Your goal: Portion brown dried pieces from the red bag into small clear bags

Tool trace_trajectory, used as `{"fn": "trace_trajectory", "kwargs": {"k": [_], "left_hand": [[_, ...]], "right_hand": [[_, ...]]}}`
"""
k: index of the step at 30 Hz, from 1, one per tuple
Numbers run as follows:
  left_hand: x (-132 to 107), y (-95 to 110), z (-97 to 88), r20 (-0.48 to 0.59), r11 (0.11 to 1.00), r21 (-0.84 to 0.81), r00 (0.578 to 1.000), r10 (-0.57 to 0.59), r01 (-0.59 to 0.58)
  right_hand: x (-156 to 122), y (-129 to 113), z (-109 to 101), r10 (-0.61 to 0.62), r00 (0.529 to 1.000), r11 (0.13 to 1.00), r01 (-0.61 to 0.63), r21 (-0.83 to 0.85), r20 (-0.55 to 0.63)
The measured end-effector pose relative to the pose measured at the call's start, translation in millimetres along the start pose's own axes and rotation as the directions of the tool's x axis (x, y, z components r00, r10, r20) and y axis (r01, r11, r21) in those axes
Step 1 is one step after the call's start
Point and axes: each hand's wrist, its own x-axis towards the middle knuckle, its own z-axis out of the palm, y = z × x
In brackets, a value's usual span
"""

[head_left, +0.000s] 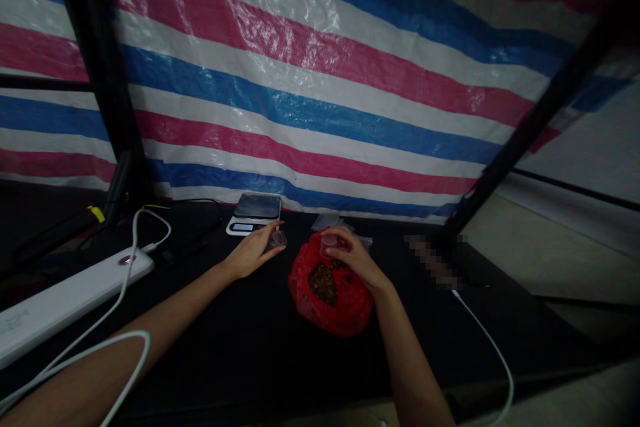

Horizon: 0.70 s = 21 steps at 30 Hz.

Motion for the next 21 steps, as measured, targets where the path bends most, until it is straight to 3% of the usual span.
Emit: {"fn": "trace_trajectory", "kwargs": {"k": [3, 6, 10, 16, 21], "left_hand": [[1, -1, 0.7, 0.004, 1.0, 0.011, 1.0, 0.006, -0.006], [1, 0, 0.1, 0.01, 1.0, 0.015, 1.0, 0.012, -0.012], [1, 0, -0.2, 0.017, 1.0, -0.012, 0.999, 0.026, -0.026], [0, -1, -0.5, 0.033, 0.999, -0.032, 0.999, 0.033, -0.032], [-1, 2, -3.4, 0.043, 0.998, -0.055, 0.998, 0.038, -0.035]], "right_hand": [[-7, 0, -1, 0.023, 0.999, 0.997, -0.021, -0.079, 0.026], [-22, 2, -3, 0.128, 0.982, 0.992, -0.123, -0.038, 0.137], [-36, 3, -9, 0.218, 0.957, 0.975, -0.221, -0.004, 0.193], [-28, -9, -23, 0.133, 0.974, 0.913, -0.049, -0.404, 0.183], [-18, -2, -24, 0.163, 0.959, 0.911, -0.056, -0.409, 0.232]]}}
